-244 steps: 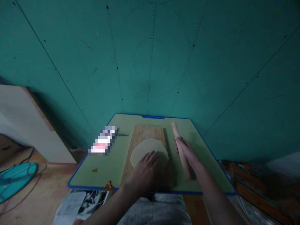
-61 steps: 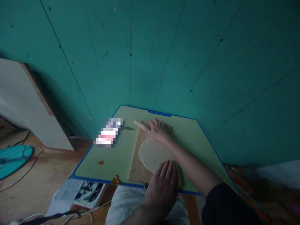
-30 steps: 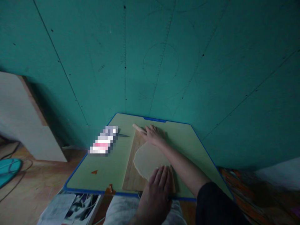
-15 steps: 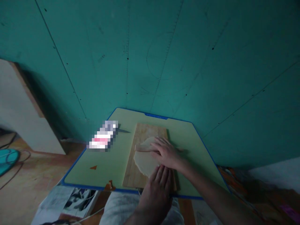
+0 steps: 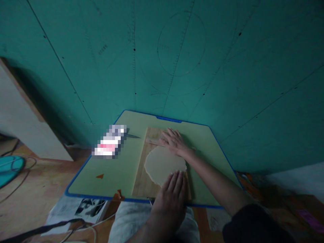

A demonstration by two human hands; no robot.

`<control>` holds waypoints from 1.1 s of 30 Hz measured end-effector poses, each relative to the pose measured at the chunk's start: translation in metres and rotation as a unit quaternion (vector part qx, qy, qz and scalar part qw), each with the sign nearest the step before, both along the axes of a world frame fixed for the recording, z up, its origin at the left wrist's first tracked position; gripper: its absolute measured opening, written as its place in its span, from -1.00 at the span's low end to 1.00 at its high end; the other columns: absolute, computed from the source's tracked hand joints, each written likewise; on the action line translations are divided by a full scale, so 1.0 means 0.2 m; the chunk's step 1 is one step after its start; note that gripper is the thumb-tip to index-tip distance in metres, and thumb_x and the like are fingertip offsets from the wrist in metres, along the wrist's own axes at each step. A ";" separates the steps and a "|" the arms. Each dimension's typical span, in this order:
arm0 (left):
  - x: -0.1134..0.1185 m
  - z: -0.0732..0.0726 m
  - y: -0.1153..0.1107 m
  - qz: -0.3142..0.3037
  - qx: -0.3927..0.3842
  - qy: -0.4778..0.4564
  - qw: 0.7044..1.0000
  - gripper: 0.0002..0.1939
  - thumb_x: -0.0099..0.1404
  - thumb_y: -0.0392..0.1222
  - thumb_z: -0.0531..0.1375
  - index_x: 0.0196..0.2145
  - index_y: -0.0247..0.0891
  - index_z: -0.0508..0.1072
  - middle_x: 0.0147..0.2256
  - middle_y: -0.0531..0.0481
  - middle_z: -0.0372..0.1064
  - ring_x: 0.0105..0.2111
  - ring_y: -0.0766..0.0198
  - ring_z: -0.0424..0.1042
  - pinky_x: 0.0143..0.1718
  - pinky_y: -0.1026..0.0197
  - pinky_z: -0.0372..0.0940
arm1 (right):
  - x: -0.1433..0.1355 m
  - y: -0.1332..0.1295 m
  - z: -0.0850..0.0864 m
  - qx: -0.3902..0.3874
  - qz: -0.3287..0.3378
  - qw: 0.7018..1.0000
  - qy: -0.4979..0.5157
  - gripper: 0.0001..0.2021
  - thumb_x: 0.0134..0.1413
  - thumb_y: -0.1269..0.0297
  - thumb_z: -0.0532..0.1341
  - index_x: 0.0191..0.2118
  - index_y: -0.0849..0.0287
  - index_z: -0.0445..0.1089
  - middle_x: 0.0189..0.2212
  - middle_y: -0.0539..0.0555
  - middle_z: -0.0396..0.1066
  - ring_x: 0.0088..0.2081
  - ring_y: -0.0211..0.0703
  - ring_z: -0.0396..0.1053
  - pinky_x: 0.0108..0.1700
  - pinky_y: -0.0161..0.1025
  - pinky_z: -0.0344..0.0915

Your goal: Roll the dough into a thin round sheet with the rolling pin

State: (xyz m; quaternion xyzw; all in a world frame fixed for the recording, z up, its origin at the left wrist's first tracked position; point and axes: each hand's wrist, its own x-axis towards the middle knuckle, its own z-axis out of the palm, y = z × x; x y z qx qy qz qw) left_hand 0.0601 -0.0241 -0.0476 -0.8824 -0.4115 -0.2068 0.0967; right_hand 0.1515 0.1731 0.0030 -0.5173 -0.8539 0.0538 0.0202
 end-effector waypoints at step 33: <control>-0.01 0.01 0.01 -0.020 -0.084 0.007 0.996 -0.29 0.46 0.06 0.04 0.35 -0.55 0.17 0.35 -0.37 0.09 0.34 -0.12 0.15 0.33 -0.08 0.09 | -0.03 -0.16 -0.02 0.039 0.056 0.998 0.013 -0.38 0.42 -0.02 -0.04 0.41 0.26 0.11 0.40 0.32 0.07 0.41 0.13 0.03 0.39 0.07 -0.04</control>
